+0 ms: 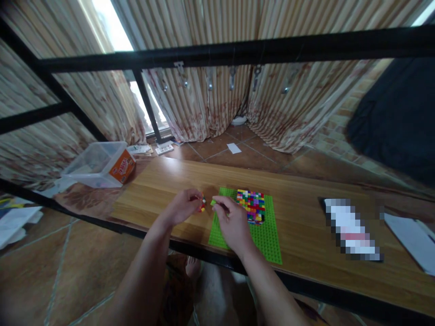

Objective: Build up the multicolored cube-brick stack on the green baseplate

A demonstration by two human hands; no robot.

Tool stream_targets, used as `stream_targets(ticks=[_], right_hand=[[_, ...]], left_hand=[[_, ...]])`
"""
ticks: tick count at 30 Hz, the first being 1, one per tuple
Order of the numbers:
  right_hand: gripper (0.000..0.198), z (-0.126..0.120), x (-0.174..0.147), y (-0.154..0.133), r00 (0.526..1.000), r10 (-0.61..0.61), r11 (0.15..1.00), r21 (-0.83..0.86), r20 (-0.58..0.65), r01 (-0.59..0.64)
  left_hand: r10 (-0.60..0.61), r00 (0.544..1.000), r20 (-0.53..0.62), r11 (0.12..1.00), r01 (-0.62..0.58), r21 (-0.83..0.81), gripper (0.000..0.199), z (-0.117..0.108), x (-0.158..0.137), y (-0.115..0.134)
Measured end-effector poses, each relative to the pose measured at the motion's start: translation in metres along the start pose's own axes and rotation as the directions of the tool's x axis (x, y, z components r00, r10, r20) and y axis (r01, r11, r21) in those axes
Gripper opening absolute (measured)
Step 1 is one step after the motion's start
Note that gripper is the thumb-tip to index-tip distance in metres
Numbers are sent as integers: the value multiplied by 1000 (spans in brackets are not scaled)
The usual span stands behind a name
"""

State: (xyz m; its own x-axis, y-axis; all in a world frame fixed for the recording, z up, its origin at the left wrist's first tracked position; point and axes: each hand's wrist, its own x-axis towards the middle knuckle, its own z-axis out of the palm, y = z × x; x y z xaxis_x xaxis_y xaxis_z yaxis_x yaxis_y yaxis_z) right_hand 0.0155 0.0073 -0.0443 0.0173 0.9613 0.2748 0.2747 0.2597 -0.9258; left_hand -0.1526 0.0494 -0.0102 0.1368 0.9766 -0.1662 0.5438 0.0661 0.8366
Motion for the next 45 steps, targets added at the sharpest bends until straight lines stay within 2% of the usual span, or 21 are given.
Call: stream_targets(ticks=[2,4,8,13,18,21,28,35,38,41,43,45], right_hand=[[24,-11,-1,3,999,54,991,121,8,-54],[29,-19,-1,4,994,107,965,238,17,-108],[37,-29,1,-2,983,185,918,361,-15,-167],[34,-38,4,-6,978,202,903,398,-58,-163],[35,-43,7,-5,949,302,834,506,-87,-219],[34,-46,7,-5,945,321,830,500,-69,-246],[31,-51,6,-3,951,295,875,428,-97,-227],[29,-58,5,-7,949,315,825,503,-30,-258],[29,-68,6,-4,945,314,870,428,-97,-245],[30,-82,7,2,922,307,942,213,-237,-259],[28,-92,6,4,933,237,971,35,-272,-237],[24,-98,2,6,967,118,981,-127,-225,-149]], left_hand=[[-30,994,102,969,54,-241,19,9,-2,10],[-44,979,201,896,127,-425,17,17,-6,20],[46,953,301,775,156,-612,18,27,-9,35],[154,935,318,785,80,-614,32,36,-7,40],[146,965,220,741,41,-671,33,46,-4,41],[150,968,203,724,32,-689,34,51,-3,43],[203,949,239,756,3,-655,37,58,-2,47],[264,928,263,737,-19,-675,33,61,-4,46],[218,954,207,723,-15,-691,28,61,-3,46],[116,989,93,725,-20,-689,22,61,1,44],[54,998,44,735,-10,-678,17,61,3,43],[21,999,24,744,1,-669,13,61,4,42]])
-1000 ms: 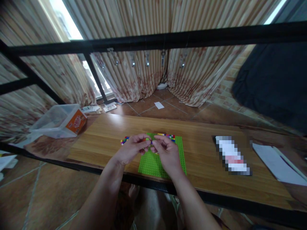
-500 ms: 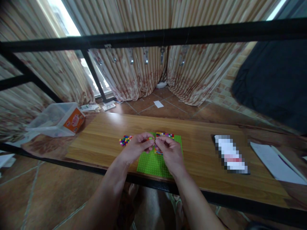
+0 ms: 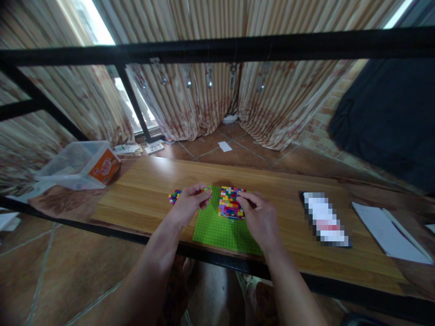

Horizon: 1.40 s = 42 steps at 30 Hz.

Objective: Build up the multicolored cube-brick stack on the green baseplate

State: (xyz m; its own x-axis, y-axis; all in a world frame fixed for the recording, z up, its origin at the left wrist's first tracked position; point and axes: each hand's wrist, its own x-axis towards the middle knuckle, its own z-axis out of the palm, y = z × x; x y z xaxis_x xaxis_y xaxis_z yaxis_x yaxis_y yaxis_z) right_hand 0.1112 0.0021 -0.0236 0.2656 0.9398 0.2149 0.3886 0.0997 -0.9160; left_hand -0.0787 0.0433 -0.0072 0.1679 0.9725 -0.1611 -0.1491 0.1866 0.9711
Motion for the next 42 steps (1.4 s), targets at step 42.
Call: stream_targets(ticks=[42], right_hand=[[12,10,-5,16,860,-462,803,-308,217,510]], left_hand=[[-10,1000,-13,1000,10,-8,12,3,2,-3]])
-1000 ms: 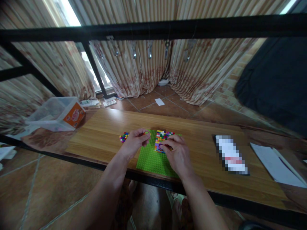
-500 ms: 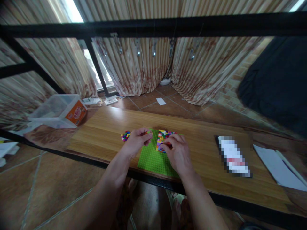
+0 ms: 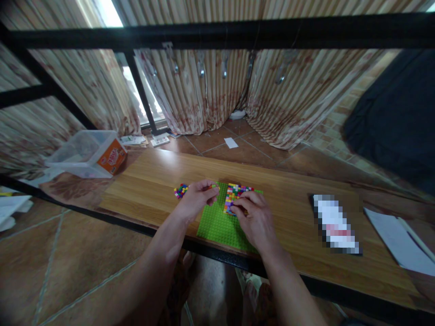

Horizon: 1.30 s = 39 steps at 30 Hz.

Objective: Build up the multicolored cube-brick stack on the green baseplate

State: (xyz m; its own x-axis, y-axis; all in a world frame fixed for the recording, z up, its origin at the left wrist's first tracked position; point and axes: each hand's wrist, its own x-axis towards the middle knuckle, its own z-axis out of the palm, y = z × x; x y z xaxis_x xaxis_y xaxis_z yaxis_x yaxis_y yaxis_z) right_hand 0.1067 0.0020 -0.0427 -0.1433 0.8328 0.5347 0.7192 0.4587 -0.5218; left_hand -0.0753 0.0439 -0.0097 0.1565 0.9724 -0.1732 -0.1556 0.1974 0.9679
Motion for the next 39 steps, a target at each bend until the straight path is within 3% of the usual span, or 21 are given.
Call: stream_targets(ticks=[9,16,39], right_hand=[[18,1,2,2,975,189,982,21,-117,-187],[16,12,4,0,958,264,963,93,-114,-254],[14,14,6,1,955,278,953,151,-107,-261]], left_hand=[[6,1000,1,1000,-6,-11,14,0,-1,1],[-3,1000,-1,1000,3,10,10,1,-1,2],[5,999,52,1000,-5,2,11,7,0,-9]])
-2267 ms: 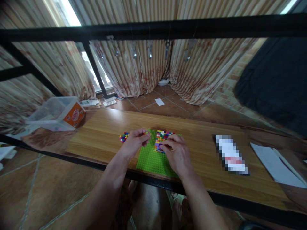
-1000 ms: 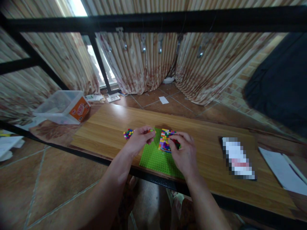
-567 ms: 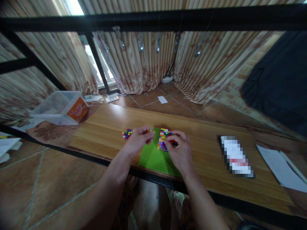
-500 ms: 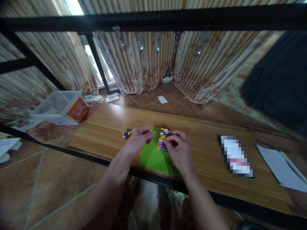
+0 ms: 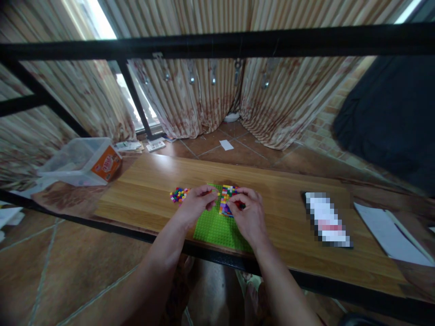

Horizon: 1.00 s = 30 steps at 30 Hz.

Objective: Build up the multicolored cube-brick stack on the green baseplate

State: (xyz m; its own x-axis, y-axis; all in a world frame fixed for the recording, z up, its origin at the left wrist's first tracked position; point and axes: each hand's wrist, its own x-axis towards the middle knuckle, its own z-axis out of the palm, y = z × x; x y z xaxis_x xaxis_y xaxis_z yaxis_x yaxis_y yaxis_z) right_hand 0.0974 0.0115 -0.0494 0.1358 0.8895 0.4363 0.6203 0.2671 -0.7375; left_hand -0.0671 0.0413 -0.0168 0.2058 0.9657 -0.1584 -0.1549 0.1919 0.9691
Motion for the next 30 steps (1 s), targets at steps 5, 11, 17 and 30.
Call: stream_targets(ticks=[5,11,17,30], right_hand=[[18,-5,1,-11,999,-17,998,60,-36,19],[22,-6,1,-23,999,37,988,150,14,-39],[19,-7,2,-20,993,102,939,325,59,-116],[23,-35,-1,-5,985,-99,993,-56,141,108]], left_hand=[[-23,1000,18,999,24,-38,11,2,-4,3],[10,991,134,998,-1,-66,18,11,-5,1],[39,981,188,997,-26,-73,22,17,-7,1],[-11,1000,-29,999,10,-37,11,1,-1,6]])
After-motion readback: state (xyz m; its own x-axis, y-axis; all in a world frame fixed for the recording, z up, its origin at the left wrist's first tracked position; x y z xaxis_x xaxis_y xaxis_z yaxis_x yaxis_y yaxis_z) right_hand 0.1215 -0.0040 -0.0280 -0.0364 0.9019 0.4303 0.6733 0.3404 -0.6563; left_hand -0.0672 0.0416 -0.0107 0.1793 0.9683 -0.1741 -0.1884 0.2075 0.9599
